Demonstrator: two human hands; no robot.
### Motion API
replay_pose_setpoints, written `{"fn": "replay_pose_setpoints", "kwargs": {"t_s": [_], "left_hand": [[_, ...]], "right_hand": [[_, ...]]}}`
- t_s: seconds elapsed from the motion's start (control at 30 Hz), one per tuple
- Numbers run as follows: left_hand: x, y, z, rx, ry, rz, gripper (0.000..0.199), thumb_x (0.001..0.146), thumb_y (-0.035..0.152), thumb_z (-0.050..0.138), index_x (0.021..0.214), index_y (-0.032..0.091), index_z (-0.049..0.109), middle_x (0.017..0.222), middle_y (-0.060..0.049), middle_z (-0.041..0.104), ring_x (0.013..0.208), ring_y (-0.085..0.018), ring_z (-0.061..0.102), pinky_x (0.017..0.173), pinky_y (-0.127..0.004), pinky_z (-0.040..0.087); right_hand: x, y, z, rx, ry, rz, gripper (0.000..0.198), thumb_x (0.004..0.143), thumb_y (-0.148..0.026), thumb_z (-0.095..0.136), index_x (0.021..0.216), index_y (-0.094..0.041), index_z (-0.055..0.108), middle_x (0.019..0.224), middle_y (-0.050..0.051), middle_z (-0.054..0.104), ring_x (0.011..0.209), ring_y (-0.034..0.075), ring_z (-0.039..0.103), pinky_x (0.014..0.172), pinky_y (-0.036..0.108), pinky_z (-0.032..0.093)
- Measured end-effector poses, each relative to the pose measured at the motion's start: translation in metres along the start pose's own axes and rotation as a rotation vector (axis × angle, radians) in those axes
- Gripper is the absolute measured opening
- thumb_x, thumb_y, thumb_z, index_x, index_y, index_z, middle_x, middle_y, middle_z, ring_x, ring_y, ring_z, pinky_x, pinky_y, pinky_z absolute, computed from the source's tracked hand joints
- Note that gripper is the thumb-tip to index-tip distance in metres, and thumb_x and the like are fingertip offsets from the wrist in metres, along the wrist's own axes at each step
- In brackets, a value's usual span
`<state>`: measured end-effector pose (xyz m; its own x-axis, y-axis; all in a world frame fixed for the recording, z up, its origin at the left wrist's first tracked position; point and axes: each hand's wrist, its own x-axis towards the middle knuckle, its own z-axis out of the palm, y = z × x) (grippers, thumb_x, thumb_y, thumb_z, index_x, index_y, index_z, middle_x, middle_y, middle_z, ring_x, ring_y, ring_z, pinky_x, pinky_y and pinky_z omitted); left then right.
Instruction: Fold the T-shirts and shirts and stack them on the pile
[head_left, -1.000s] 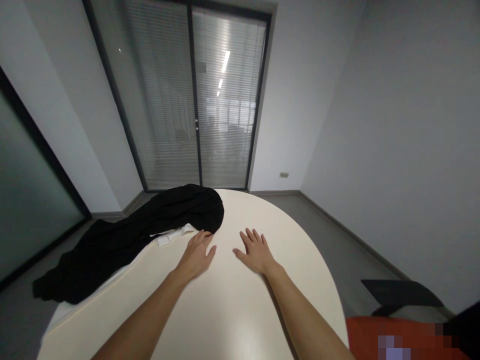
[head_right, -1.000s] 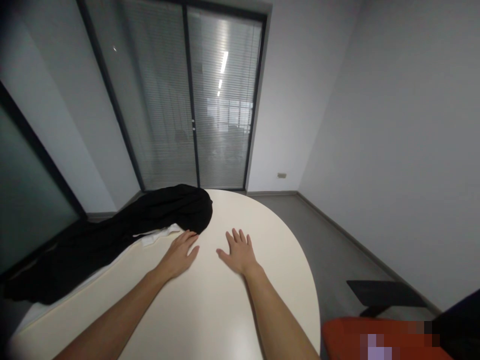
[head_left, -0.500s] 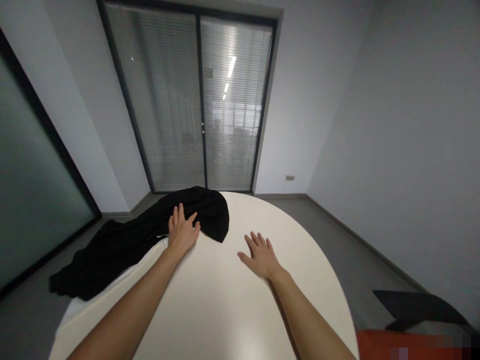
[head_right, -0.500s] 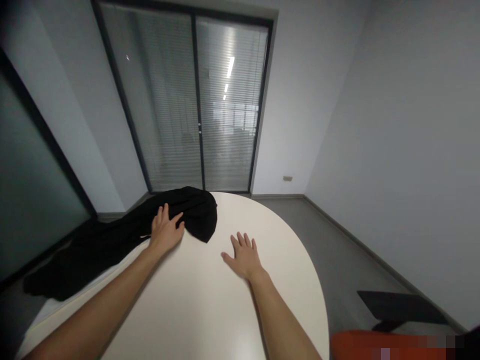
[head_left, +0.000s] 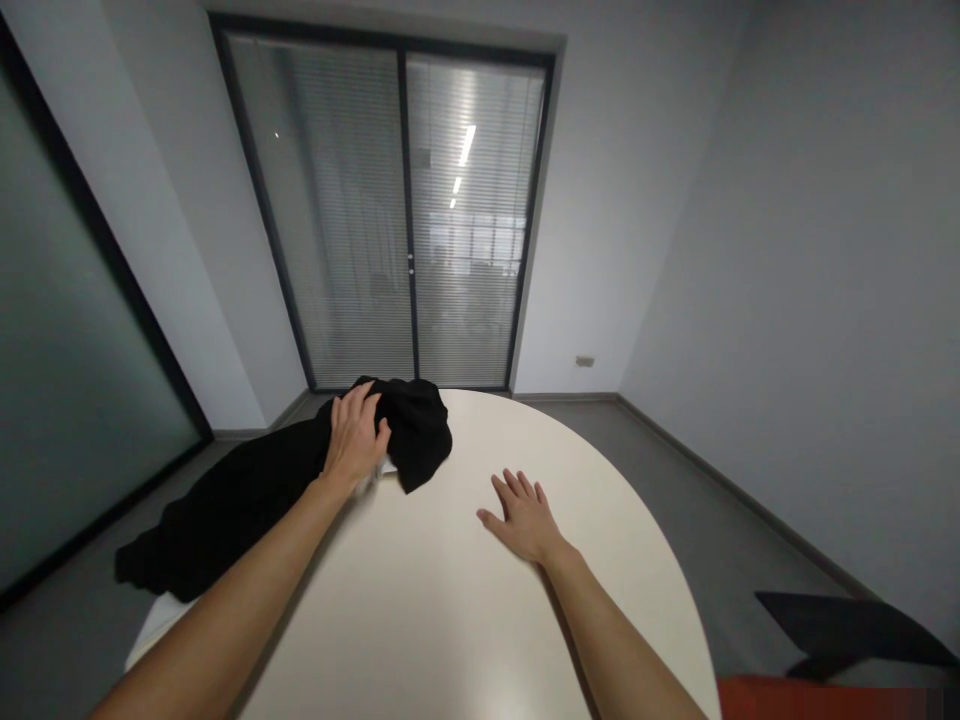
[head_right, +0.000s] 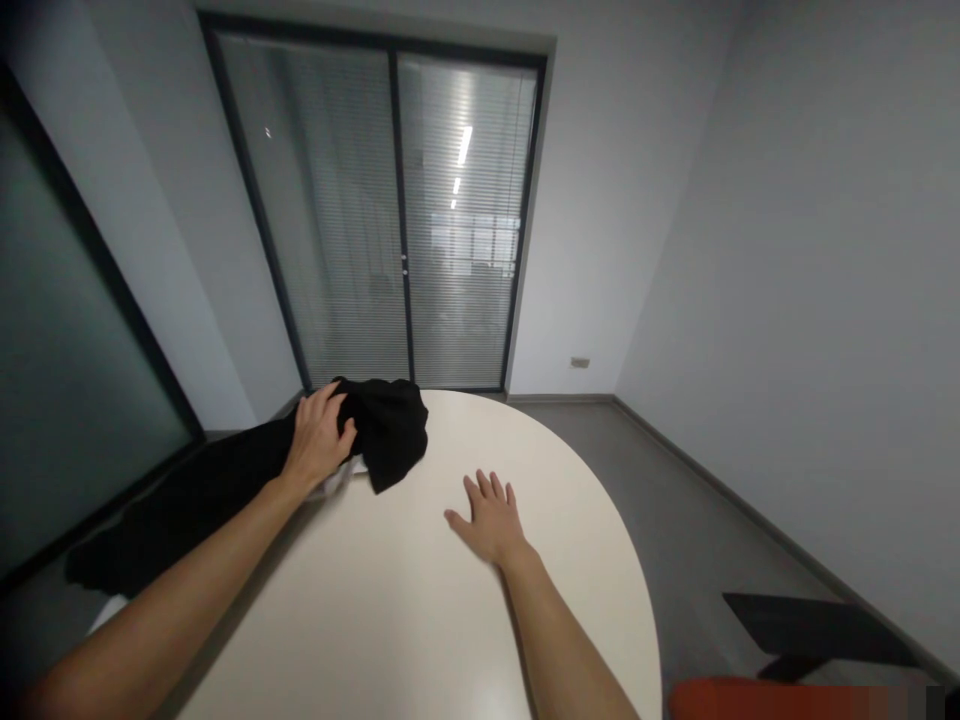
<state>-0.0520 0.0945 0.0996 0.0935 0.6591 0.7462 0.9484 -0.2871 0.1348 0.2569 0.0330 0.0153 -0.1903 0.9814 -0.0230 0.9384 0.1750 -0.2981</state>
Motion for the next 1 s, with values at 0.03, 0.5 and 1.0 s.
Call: {"fn": "replay_pose_setpoints", "kwargs": {"t_s": [0.03, 0.5, 1.0], "left_hand": [[0.003, 0.006, -0.008, -0.018, 0.028, 0.023, 0.044, 0.092, 0.023, 0.045, 0.134, 0.012, 0.048, 0.15, -0.018, 0.041, 0.14, -0.032, 0.035, 0.119, -0.055, 0.021], [-0.082, 0.074, -0.004, -0.274, -0.346, -0.229, 0.047, 0.099, 0.032, 0.033, 0.142, 0.015, 0.041, 0.144, -0.016, 0.049, 0.125, -0.029, 0.057, 0.101, -0.044, 0.048], [-0.099, 0.081, -0.018, -0.795, -0.604, -0.253, 0.05, 0.084, 0.032, 0.055, 0.132, 0.019, 0.06, 0.123, -0.008, 0.07, 0.114, -0.028, 0.065, 0.101, -0.039, 0.049]], "right_hand": [[0.0, 0.0, 0.001, -0.003, -0.002, 0.003, 0.084, 0.091, -0.072, 0.034, 0.156, -0.021, 0.029, 0.165, 0.009, 0.016, 0.152, 0.032, 0.007, 0.12, 0.05, 0.003], [-0.003, -0.004, -0.006, 0.096, 0.048, -0.2, 0.076, 0.089, -0.056, 0.052, 0.156, -0.033, 0.024, 0.163, 0.006, 0.026, 0.151, 0.032, 0.015, 0.118, 0.062, 0.002], [-0.016, -0.012, -0.026, 0.546, 0.079, -0.41, 0.039, 0.085, -0.044, 0.055, 0.116, -0.02, 0.061, 0.114, 0.007, 0.067, 0.109, 0.026, 0.059, 0.101, 0.039, 0.042]]}}
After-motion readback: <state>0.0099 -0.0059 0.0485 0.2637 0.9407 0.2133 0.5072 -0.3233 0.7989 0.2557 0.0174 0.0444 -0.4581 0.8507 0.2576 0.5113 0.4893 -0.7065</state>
